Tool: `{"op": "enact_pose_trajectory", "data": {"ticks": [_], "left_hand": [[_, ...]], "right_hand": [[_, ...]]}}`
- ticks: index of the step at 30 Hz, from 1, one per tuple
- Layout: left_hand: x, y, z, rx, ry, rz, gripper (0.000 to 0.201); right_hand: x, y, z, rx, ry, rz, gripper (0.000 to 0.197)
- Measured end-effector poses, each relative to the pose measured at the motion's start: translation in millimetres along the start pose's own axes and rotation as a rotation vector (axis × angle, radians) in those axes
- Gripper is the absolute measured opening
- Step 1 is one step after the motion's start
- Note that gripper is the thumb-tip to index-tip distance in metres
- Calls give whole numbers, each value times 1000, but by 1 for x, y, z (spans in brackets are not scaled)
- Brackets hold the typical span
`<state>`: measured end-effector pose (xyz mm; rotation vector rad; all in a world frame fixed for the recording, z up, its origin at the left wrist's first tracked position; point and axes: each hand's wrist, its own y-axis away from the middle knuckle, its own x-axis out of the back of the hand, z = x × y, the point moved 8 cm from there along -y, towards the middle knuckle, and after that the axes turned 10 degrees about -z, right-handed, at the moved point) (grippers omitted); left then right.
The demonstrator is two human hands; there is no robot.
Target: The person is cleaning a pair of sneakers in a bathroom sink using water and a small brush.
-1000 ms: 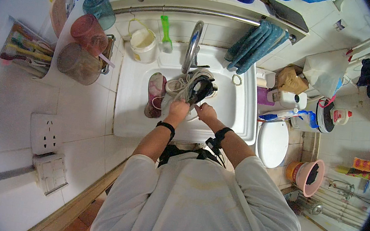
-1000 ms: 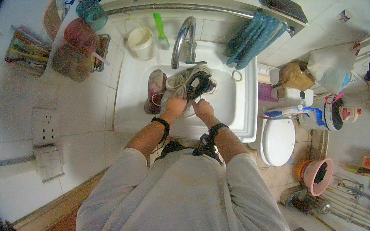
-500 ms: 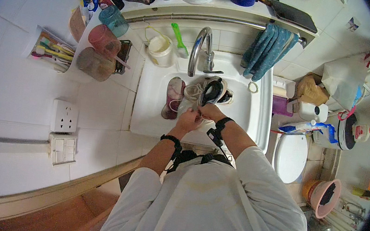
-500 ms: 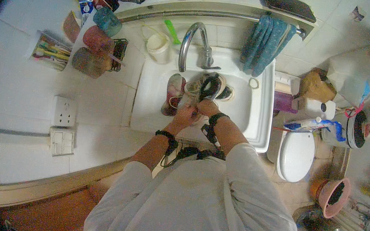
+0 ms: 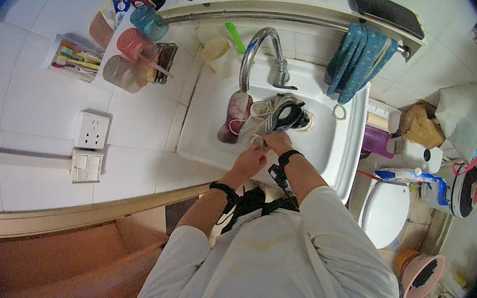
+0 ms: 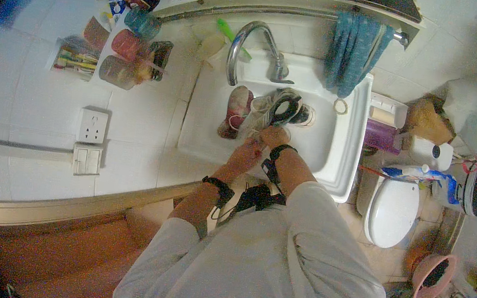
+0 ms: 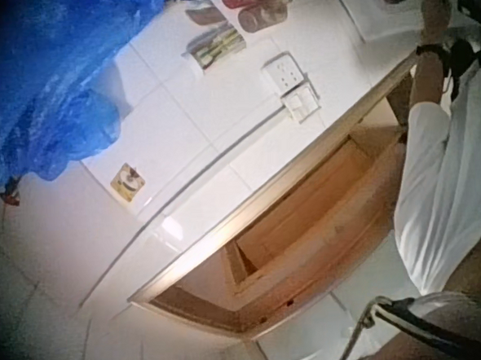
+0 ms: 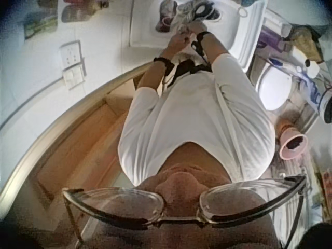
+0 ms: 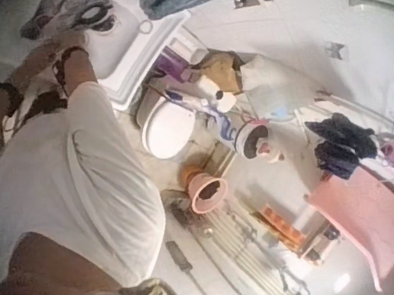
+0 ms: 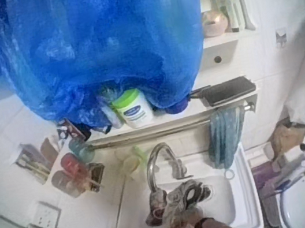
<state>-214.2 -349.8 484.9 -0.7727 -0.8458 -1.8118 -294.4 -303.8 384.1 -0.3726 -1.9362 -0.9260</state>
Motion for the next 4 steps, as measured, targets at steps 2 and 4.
{"op": "enact_pose_trajectory", "data": {"ticks": [2, 4], "left_hand": [[1, 12, 3, 65, -1, -29, 12], [12, 39, -9, 104, 4, 35, 14]], "right_hand": [[2, 2, -3, -28, 41, -34, 40], [24, 19, 4, -340, -787, -123, 62]]}}
